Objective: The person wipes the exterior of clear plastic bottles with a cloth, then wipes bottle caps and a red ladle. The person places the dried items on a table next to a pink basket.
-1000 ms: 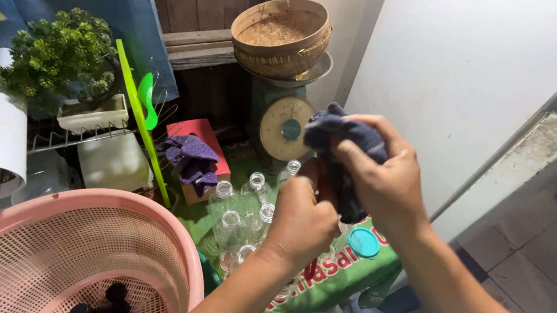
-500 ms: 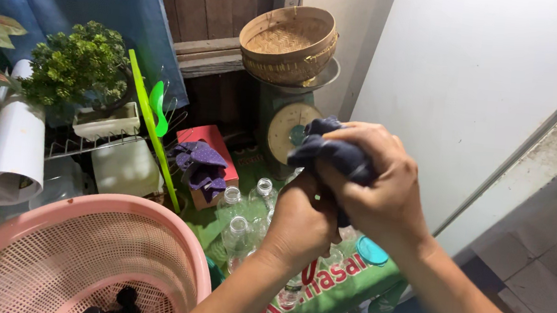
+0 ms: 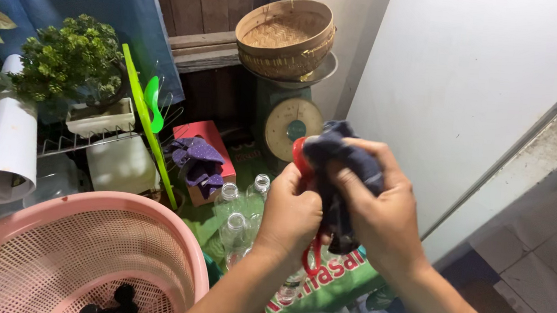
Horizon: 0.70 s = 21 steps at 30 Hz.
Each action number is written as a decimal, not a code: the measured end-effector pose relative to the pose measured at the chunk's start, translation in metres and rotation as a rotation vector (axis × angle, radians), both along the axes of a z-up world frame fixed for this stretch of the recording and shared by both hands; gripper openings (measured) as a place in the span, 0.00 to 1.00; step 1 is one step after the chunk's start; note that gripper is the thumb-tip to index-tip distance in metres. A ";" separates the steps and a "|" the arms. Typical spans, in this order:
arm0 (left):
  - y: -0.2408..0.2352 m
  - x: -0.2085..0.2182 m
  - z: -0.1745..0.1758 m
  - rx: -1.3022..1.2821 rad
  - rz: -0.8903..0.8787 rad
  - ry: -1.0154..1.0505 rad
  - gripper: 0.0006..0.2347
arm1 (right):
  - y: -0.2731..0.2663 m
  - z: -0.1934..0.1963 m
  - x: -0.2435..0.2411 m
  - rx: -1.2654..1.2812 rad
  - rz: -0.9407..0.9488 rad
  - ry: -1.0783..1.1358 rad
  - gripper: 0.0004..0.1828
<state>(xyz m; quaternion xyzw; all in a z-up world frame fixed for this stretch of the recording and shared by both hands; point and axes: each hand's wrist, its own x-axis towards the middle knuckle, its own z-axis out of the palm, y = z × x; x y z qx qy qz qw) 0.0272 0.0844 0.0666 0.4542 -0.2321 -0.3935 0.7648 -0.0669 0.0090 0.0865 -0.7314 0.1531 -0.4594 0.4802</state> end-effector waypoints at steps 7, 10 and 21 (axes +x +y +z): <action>-0.002 -0.001 -0.009 0.117 -0.027 -0.259 0.09 | -0.018 0.022 0.006 -0.439 -0.077 0.136 0.14; 0.001 -0.006 -0.010 -0.038 0.015 -0.304 0.11 | -0.035 0.024 0.008 0.055 0.047 0.151 0.11; -0.001 0.002 -0.002 -0.120 0.022 0.028 0.12 | -0.007 -0.012 0.000 -0.086 -0.013 -0.027 0.13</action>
